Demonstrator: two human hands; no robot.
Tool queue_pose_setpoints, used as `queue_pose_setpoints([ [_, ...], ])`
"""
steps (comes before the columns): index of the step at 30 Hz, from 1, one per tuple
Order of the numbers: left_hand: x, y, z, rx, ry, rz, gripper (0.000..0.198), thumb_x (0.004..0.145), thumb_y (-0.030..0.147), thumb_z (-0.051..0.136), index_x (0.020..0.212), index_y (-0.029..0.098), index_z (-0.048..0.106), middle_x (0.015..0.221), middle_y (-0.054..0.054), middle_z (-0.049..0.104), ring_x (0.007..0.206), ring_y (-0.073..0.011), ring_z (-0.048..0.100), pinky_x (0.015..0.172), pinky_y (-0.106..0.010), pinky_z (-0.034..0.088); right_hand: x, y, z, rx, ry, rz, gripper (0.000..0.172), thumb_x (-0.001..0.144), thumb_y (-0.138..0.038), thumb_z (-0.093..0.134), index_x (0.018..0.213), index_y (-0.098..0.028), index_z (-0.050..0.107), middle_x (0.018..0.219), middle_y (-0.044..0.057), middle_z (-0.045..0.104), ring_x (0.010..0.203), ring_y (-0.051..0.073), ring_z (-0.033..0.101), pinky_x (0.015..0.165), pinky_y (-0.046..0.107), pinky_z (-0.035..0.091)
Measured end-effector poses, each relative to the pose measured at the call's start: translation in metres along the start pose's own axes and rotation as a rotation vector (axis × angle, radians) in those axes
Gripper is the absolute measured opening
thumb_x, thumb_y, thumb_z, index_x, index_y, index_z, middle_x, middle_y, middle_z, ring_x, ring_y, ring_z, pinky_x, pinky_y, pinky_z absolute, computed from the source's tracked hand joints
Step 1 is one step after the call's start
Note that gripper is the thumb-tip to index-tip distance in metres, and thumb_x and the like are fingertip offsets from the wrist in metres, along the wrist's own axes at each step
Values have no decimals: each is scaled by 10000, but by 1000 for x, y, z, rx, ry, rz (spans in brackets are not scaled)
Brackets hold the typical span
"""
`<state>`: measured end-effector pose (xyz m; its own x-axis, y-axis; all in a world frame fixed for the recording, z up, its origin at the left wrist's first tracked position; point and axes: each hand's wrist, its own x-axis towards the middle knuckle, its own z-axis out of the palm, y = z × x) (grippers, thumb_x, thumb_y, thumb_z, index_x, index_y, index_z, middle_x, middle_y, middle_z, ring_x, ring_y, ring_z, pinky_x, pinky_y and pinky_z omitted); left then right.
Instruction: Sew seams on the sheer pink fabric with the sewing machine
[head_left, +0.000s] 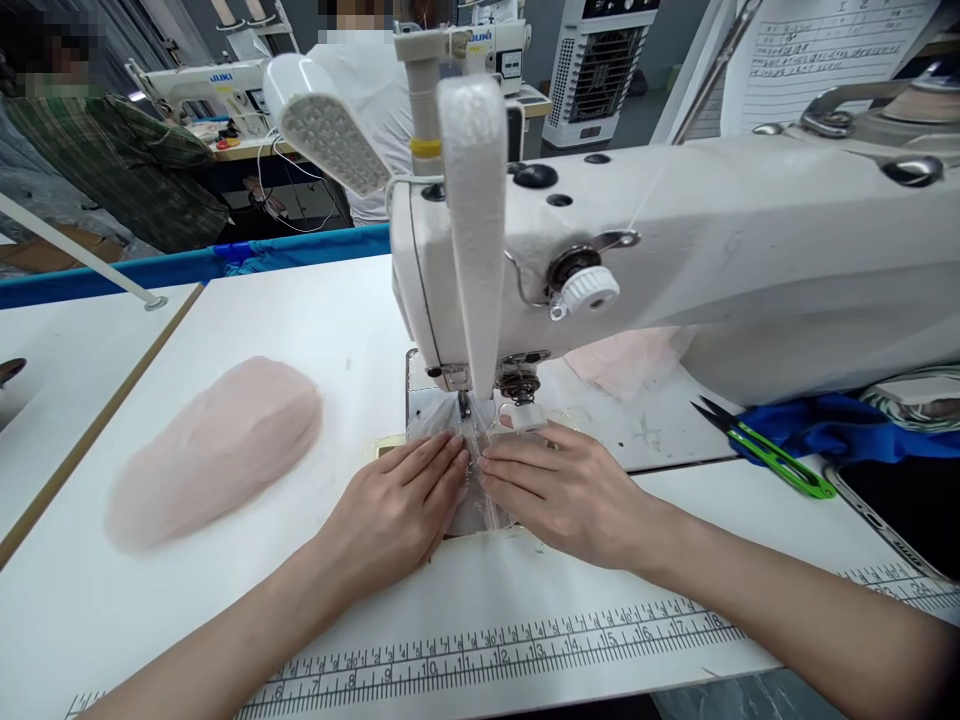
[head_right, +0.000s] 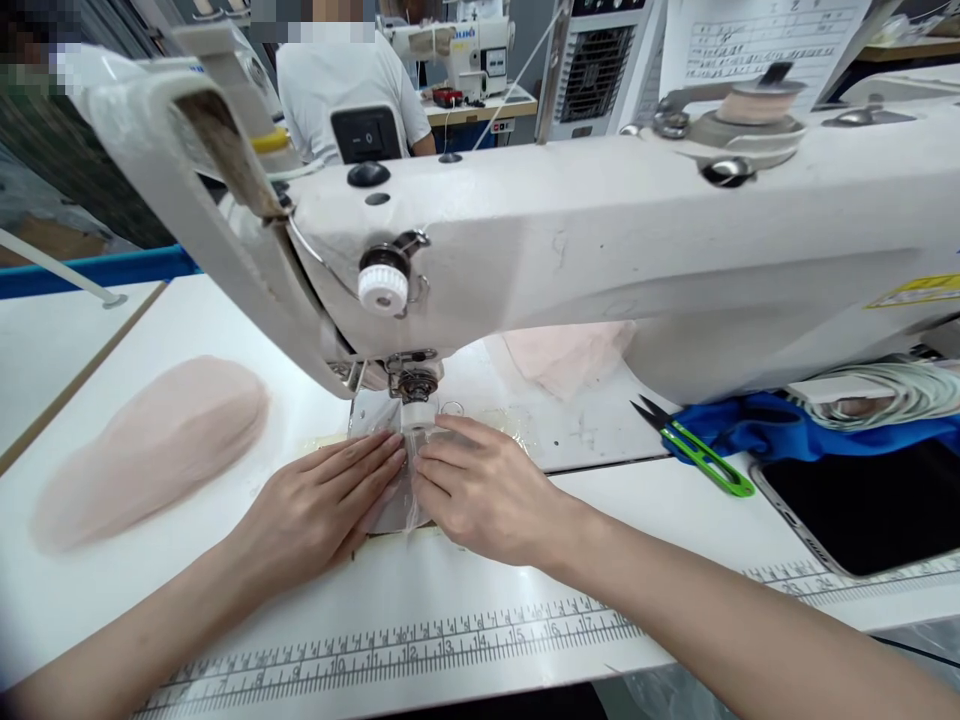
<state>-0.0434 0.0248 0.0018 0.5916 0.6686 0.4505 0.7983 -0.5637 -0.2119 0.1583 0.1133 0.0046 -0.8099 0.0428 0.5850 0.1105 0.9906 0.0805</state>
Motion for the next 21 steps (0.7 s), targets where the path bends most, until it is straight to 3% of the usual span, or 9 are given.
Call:
queue_pose_setpoints([
  [8, 3, -1, -1, 6, -7, 3, 260, 891, 128, 513, 1079, 43, 672, 1093, -142, 703, 1037, -263, 667, 864, -369, 600, 0, -1, 2, 7, 28, 3, 178, 854, -25, 572, 830, -121, 719, 847, 56, 746, 852, 166, 695, 960, 364, 516],
  [21, 2, -6, 2, 0, -38, -11, 309, 906, 121, 479, 1166, 27, 617, 1175, -159, 663, 1119, -277, 622, 912, -425, 576, 1, 6, 7, -68, -19, 39, 261, 894, -24, 483, 898, -140, 717, 937, 45, 752, 915, 154, 689, 955, 355, 521],
])
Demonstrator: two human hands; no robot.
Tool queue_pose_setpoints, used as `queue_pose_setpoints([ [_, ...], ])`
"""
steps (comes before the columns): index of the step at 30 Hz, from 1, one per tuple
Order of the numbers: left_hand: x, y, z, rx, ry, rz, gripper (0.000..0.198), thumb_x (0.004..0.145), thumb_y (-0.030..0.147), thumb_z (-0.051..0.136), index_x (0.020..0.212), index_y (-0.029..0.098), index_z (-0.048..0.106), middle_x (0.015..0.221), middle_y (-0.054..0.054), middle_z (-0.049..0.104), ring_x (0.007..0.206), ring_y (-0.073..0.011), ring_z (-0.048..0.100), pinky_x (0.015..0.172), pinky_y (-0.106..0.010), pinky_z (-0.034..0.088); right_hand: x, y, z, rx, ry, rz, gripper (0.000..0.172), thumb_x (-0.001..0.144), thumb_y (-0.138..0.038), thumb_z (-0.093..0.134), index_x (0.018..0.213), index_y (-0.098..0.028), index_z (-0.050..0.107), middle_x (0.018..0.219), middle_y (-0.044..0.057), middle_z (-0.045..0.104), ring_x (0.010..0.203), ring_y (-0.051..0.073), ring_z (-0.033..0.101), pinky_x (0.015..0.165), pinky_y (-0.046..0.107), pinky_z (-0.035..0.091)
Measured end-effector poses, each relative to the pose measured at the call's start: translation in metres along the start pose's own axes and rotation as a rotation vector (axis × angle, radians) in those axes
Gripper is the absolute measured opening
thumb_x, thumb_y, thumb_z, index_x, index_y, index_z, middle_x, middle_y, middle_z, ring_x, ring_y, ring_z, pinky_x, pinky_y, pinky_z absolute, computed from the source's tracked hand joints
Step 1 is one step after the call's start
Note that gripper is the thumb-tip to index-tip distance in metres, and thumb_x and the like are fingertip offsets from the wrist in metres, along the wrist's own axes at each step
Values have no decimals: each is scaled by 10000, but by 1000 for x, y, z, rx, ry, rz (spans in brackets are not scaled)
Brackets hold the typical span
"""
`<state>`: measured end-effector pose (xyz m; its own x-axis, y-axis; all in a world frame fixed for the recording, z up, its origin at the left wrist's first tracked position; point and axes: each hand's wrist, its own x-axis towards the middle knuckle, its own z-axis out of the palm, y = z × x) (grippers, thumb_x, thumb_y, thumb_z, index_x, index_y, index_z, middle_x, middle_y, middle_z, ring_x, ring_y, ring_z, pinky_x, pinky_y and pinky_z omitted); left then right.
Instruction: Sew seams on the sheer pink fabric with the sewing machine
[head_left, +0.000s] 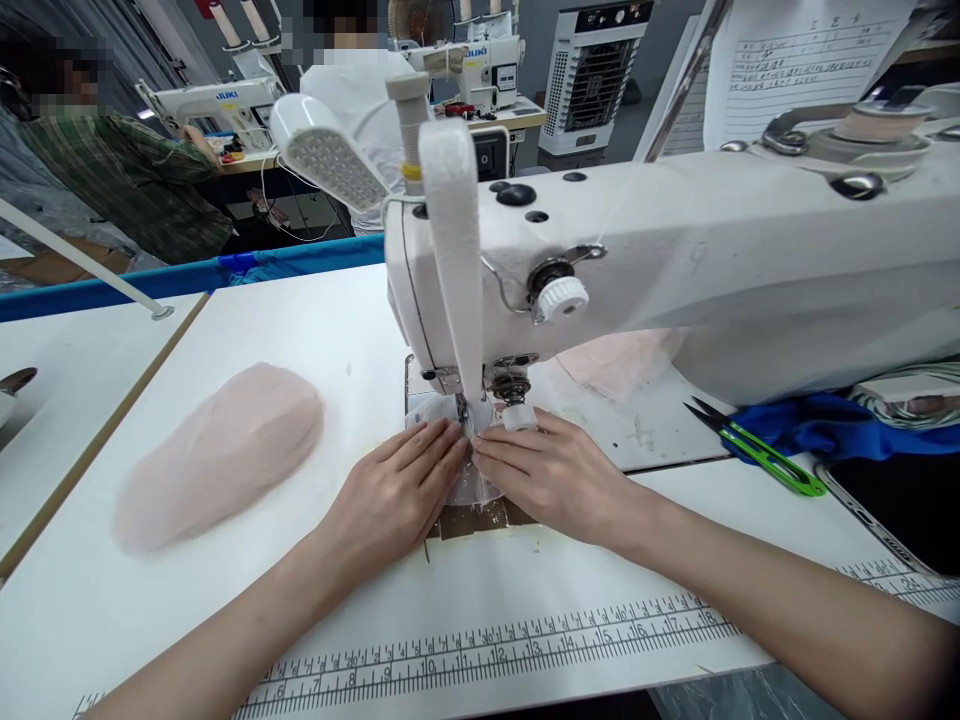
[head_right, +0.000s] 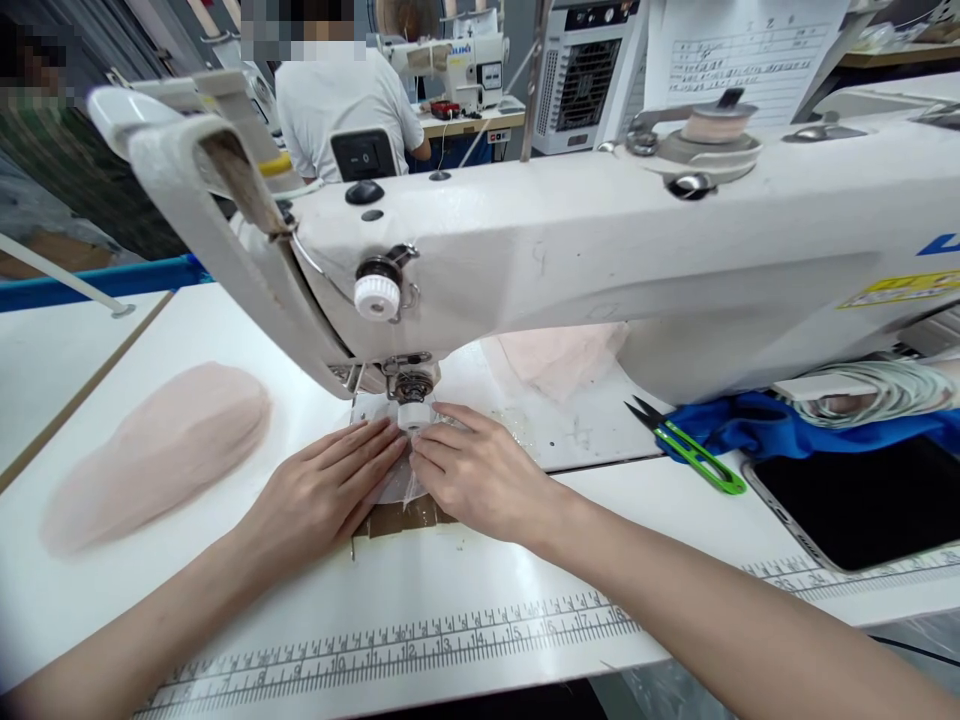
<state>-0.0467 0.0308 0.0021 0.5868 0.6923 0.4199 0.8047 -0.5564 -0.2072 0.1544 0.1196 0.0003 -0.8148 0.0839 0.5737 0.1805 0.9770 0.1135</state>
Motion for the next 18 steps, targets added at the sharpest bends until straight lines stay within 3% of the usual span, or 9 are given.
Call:
queue_pose_setpoints([
  [7, -4, 12, -4, 50, -12, 4, 313, 865, 41, 472, 1128, 33, 641, 1147, -157, 675, 1074, -267, 649, 912, -402, 574, -3, -4, 0, -57, 9, -61, 202, 896, -73, 521, 928, -110, 717, 945, 75, 749, 925, 170, 688, 955, 365, 522],
  [18, 0, 1, 3, 38, -15, -39, 328, 893, 78, 452, 1167, 10, 620, 1172, -168, 664, 1106, -266, 632, 934, -416, 559, -1, -2, 6, -84, -25, -12, 211, 900, -81, 519, 972, -120, 714, 1020, 83, 735, 951, 178, 680, 959, 383, 500],
])
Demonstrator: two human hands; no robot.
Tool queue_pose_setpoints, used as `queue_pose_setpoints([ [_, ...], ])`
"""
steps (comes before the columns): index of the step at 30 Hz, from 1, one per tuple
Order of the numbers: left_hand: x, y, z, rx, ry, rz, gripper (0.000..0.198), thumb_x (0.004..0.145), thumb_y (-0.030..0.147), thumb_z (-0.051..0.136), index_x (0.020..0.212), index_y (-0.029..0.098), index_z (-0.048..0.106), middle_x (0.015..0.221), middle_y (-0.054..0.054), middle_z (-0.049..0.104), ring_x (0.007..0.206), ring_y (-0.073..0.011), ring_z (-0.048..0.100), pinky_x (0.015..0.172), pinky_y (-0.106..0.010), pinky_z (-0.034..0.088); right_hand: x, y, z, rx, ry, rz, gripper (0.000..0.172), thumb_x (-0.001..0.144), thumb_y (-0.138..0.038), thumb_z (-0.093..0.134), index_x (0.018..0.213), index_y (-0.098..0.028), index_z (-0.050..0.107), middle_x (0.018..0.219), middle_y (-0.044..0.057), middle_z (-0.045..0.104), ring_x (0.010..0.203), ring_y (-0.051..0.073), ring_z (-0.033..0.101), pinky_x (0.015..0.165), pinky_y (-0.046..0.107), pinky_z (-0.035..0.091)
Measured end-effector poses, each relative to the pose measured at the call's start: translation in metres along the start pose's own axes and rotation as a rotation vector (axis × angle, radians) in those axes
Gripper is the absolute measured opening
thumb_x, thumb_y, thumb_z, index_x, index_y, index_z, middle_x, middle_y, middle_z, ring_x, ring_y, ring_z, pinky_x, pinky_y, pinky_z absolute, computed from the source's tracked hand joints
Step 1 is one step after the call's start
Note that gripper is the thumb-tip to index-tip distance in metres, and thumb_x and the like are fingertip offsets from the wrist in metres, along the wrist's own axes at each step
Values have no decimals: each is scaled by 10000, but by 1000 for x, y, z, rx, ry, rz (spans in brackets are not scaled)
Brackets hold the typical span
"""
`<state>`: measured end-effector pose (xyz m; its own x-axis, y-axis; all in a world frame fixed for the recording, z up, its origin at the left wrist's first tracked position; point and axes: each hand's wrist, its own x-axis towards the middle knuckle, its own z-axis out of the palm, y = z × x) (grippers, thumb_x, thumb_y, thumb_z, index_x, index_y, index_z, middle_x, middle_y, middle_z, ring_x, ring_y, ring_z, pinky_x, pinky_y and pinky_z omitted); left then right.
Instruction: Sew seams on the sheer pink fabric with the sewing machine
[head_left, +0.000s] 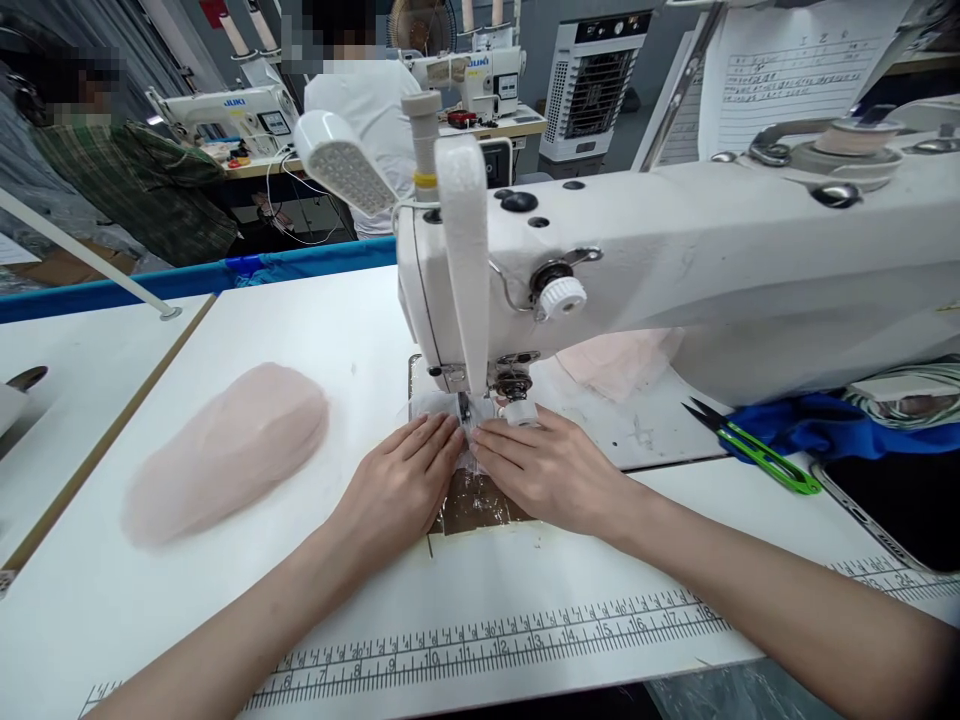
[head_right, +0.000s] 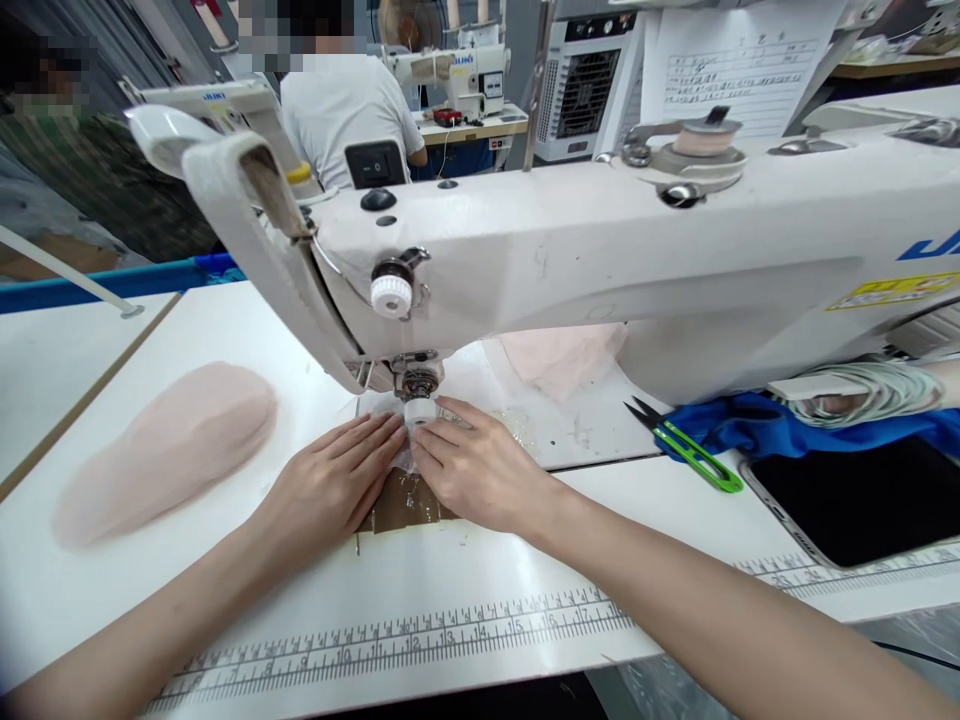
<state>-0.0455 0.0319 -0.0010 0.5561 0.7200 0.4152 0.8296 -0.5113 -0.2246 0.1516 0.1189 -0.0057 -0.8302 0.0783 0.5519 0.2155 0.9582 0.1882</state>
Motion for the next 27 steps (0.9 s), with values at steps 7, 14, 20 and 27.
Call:
queue_pose_setpoints([
  [7, -2, 16, -7, 57, 30, -76, 277, 904, 122, 483, 1081, 35, 677, 1100, -161, 696, 1022, -260, 674, 878, -393, 585, 0, -3, -2, 1, 26, -26, 209, 900, -80, 516, 945, -115, 718, 974, 93, 743, 938, 181, 682, 936, 367, 510],
  [14, -1, 10, -1, 64, 25, -84, 294, 923, 155, 480, 1114, 14, 653, 1134, -174, 681, 1058, -265, 658, 906, -399, 568, 1, -3, 2, -26, -3, 22, 220, 896, -74, 509, 966, -112, 714, 1006, 92, 737, 933, 182, 678, 948, 365, 493],
  [20, -2, 12, 0, 53, 27, -137, 338, 931, 242, 503, 1146, 20, 639, 1137, -168, 683, 1074, -282, 647, 918, -423, 556, 3, -3, 3, -11, 0, 84, 239, 932, -130, 480, 982, -114, 713, 1006, 78, 739, 899, 179, 682, 961, 374, 472],
  [27, -2, 11, 0, 69, 22, -156, 349, 941, 277, 488, 1143, 37, 642, 1137, -155, 686, 1073, -269, 649, 927, -420, 549, 4, -4, 4, -5, -13, 142, 282, 967, -186, 434, 970, -140, 712, 1005, 68, 739, 890, 175, 679, 979, 369, 450],
])
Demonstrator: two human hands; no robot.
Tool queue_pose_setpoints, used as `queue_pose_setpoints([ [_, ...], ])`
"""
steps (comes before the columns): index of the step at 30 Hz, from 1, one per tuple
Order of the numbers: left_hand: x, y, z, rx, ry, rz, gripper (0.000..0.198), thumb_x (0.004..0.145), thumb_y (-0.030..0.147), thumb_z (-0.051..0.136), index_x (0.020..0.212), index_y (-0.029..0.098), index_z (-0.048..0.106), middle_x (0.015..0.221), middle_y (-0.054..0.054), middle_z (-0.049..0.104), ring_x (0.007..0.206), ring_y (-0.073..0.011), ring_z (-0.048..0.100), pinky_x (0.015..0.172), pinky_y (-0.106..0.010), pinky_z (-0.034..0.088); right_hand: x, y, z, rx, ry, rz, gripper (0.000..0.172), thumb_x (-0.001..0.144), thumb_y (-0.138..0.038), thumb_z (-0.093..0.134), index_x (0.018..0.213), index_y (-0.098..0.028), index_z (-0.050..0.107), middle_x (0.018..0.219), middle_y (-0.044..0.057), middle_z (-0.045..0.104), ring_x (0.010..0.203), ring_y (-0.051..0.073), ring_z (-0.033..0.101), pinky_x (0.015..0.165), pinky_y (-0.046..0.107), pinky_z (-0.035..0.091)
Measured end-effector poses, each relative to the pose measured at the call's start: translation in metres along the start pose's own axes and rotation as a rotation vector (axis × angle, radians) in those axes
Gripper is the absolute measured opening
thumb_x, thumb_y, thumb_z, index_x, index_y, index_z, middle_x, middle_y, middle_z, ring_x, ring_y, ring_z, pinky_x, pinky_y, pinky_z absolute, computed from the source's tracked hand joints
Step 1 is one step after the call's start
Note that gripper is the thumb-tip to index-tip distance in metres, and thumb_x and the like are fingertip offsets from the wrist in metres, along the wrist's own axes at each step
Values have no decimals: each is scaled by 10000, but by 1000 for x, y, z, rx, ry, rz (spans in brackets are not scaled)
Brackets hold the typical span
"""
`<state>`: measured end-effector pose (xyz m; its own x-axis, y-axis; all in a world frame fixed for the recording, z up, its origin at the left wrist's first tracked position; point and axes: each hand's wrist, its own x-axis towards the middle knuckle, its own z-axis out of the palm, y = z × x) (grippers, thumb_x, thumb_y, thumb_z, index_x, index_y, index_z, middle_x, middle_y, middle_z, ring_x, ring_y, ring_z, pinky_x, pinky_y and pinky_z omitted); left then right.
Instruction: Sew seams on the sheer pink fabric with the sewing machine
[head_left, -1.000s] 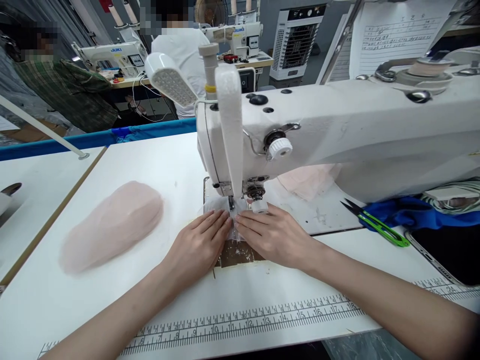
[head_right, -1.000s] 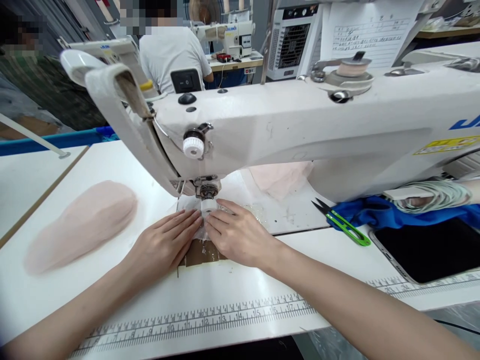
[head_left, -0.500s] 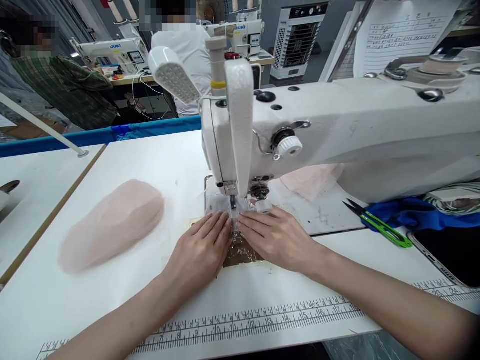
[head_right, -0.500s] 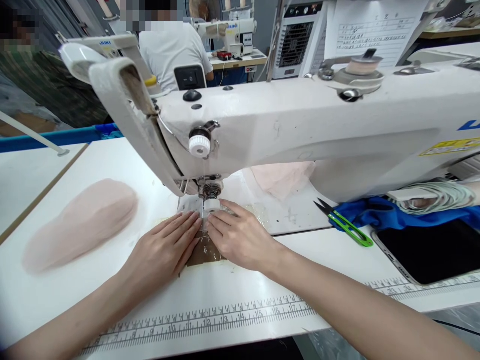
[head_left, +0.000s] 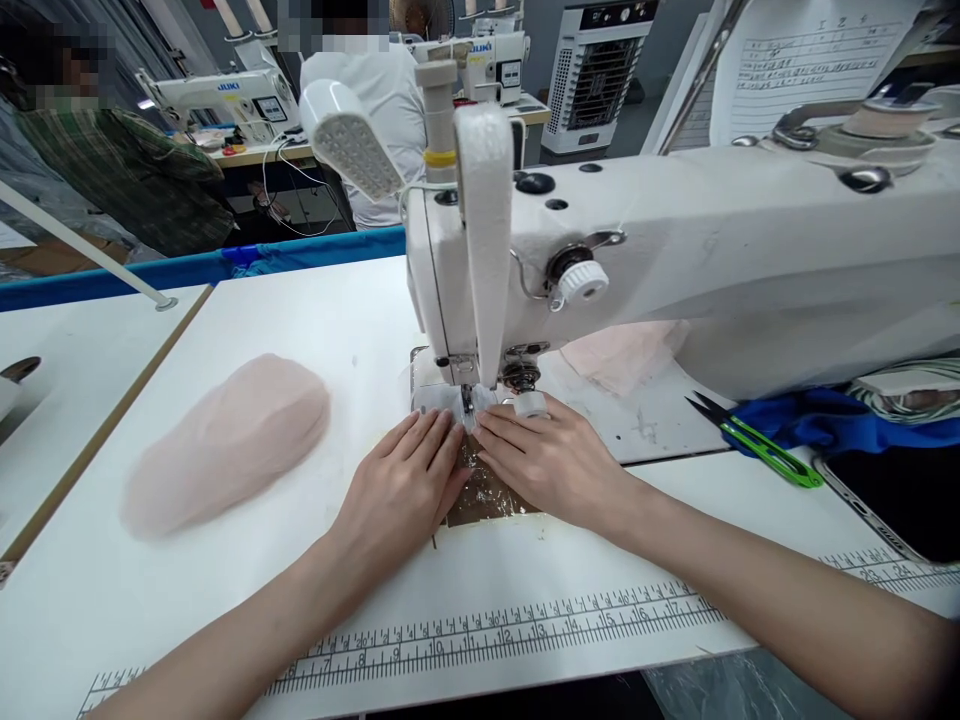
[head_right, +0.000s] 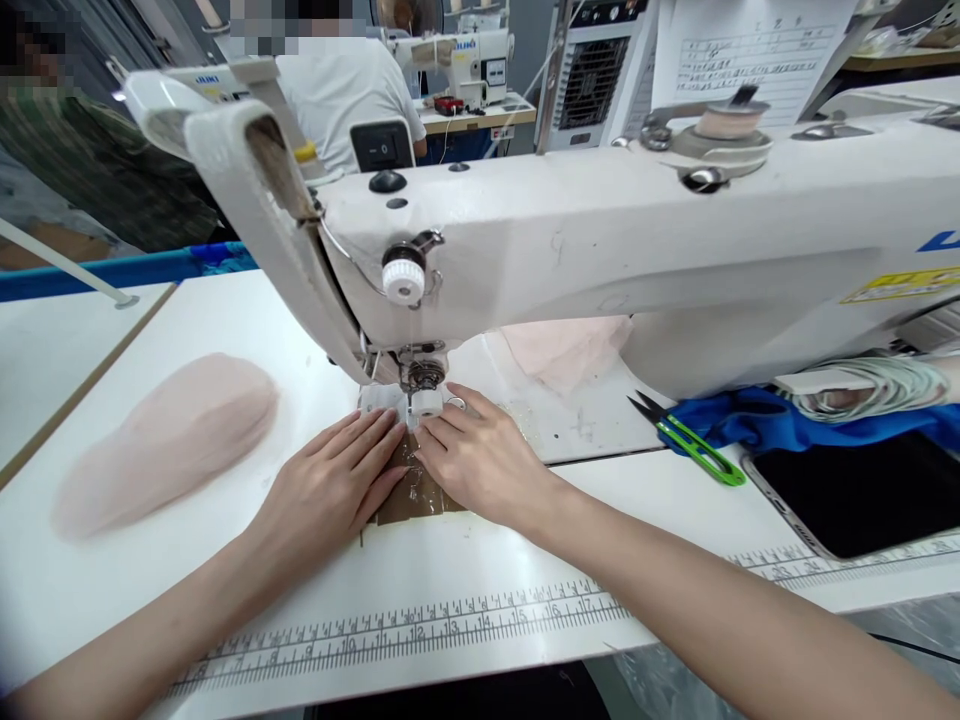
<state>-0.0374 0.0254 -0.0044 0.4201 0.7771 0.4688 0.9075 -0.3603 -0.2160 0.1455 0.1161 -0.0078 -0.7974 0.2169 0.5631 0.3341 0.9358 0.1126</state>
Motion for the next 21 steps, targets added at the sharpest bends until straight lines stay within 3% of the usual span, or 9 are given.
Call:
queue_pose_setpoints([
  [7, 4, -6, 5, -5, -8, -15, 375, 949, 317, 476, 1146, 43, 641, 1155, -147, 680, 1076, -265, 648, 933, -422, 549, 3, 3, 2, -43, -39, 7, 274, 964, -187, 440, 1009, -131, 705, 966, 69, 746, 790, 172, 670, 964, 384, 438],
  [21, 9, -20, 16, -122, -57, -114, 428, 947, 402, 458, 1208, 99, 612, 1228, -139, 644, 1151, -291, 598, 1000, -469, 482, 3, 12, 1, -50, -92, 45, 258, 964, -270, 477, 1030, -169, 705, 1020, 45, 736, 997, 200, 638, 1052, 422, 358],
])
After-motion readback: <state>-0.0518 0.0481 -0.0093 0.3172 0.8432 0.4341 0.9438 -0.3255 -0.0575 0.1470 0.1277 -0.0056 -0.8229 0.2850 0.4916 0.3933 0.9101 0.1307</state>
